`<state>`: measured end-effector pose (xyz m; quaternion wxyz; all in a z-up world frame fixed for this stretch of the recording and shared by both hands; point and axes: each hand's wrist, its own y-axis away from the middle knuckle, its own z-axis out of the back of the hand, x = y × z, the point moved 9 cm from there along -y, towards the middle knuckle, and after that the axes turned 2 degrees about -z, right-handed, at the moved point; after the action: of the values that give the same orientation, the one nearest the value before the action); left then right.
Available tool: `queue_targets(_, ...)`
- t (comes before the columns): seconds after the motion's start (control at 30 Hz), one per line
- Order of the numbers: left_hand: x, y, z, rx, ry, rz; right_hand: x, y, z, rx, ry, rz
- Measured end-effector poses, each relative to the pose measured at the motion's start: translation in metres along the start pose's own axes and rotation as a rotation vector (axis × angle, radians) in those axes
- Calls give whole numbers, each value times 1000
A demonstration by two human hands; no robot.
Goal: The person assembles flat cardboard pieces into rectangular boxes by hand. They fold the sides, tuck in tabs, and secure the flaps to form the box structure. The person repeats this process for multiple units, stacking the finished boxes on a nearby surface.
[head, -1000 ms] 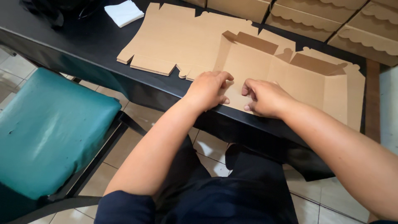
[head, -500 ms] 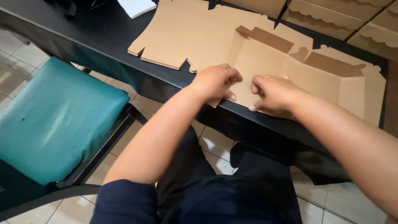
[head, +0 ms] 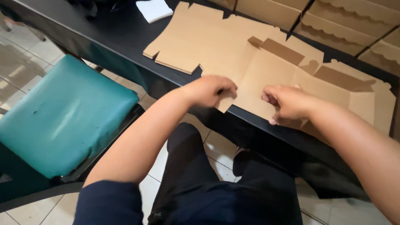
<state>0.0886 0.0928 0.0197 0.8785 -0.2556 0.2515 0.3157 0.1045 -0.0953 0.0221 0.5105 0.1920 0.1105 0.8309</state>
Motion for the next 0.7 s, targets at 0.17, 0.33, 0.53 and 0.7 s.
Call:
queue_targets(0.17, -34, 23, 5, 12, -24, -71, 30, 31, 1, -151, 126, 93)
queue_targets(0.33, -33, 30, 12, -70, 119, -51, 42, 60, -13, -134, 9, 135)
queue_targets(0.53, -25, 27, 20, -179, 34, 61, 44, 70, -18, -226, 27, 201)
queue_targets(0.7, -20, 19, 16, -151, -108, 120, 49, 71, -10, -247, 30, 252)
